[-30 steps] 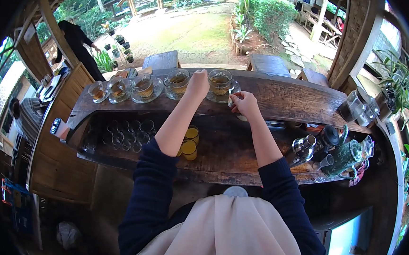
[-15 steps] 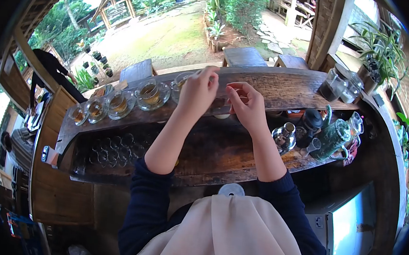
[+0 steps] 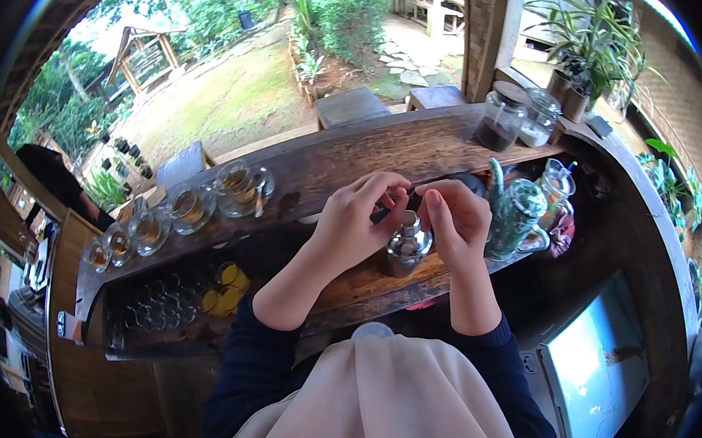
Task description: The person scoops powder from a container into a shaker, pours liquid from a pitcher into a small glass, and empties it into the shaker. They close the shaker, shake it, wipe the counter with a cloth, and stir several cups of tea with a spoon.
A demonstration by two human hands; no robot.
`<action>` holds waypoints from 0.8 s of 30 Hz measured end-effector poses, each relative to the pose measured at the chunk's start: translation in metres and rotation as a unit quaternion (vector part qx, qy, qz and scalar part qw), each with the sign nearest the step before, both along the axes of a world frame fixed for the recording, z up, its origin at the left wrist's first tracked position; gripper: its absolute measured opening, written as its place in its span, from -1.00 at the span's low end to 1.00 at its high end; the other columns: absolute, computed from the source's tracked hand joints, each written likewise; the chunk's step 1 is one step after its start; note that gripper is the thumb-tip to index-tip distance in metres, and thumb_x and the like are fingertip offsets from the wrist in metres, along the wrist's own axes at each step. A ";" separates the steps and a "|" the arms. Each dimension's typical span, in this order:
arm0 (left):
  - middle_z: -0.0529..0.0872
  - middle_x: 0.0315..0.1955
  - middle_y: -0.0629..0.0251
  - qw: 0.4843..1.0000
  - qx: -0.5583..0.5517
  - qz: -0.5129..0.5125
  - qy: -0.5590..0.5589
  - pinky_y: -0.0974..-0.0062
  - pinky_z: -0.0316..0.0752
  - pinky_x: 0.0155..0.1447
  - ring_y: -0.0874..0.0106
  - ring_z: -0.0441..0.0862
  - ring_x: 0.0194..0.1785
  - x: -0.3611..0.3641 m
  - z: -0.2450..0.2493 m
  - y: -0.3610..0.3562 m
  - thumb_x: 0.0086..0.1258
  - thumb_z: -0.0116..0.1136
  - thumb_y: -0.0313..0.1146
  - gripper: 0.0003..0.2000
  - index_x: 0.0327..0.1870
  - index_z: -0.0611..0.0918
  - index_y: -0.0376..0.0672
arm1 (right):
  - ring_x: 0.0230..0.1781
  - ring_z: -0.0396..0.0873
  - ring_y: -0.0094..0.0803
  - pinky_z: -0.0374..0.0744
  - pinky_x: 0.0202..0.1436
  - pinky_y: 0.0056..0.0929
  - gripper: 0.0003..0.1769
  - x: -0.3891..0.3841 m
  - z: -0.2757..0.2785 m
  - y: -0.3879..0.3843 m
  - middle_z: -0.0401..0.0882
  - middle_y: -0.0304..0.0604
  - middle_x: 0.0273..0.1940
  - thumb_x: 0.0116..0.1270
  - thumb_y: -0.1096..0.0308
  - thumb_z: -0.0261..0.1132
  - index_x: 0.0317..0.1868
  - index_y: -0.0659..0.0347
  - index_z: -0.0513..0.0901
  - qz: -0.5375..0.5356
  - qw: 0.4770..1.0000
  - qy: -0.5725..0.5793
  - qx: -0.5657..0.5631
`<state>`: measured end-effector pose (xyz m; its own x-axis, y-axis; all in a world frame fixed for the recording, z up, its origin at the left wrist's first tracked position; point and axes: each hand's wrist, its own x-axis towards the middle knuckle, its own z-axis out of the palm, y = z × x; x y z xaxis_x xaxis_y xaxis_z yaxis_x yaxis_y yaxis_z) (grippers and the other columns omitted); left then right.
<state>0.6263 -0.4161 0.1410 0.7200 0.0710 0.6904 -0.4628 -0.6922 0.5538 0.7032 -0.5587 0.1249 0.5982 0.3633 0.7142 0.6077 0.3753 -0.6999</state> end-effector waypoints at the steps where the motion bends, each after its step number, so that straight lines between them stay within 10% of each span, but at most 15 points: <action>1: 0.68 -0.30 0.25 1.000 -0.005 -0.007 0.000 0.54 0.55 -0.33 0.43 0.68 -0.33 0.004 0.000 -0.010 0.17 0.22 -0.57 -0.79 -0.16 0.57 -0.19 | -0.59 0.51 -0.63 0.42 -0.50 -0.67 -0.91 0.003 0.000 -0.010 0.59 -0.22 -0.55 0.27 0.54 0.20 -0.36 0.38 0.61 -0.019 1.000 -0.006 0.013; 17: 0.64 -0.17 0.22 0.997 -0.049 -0.051 0.009 0.57 0.46 -0.20 0.42 0.60 -0.15 0.069 -0.029 -0.107 0.15 0.23 -0.58 -0.76 -0.14 0.59 -0.23 | -0.67 0.53 -0.38 0.43 -0.64 -0.54 -0.87 0.116 -0.017 -0.157 0.59 -0.13 -0.55 0.08 0.48 0.20 -0.38 0.37 0.61 -0.154 0.927 -0.341 0.041; 24: 0.68 -0.22 0.19 0.993 -0.113 0.033 -0.009 0.59 0.45 -0.23 0.42 0.62 -0.23 0.067 -0.051 -0.110 0.15 0.19 -0.62 -0.83 -0.23 0.60 -0.26 | -0.36 0.49 -0.41 0.45 -0.29 -0.50 -0.72 0.277 0.018 -0.192 0.56 -0.12 -0.28 0.20 0.61 0.17 -0.05 0.33 0.52 -0.343 0.864 -0.348 0.122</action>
<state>0.6937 -0.5257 0.0905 0.6967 0.2718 0.6639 -0.4319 -0.5800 0.6906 0.9801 -0.7503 0.1431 0.0088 -0.1184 0.9929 0.9875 -0.1555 -0.0272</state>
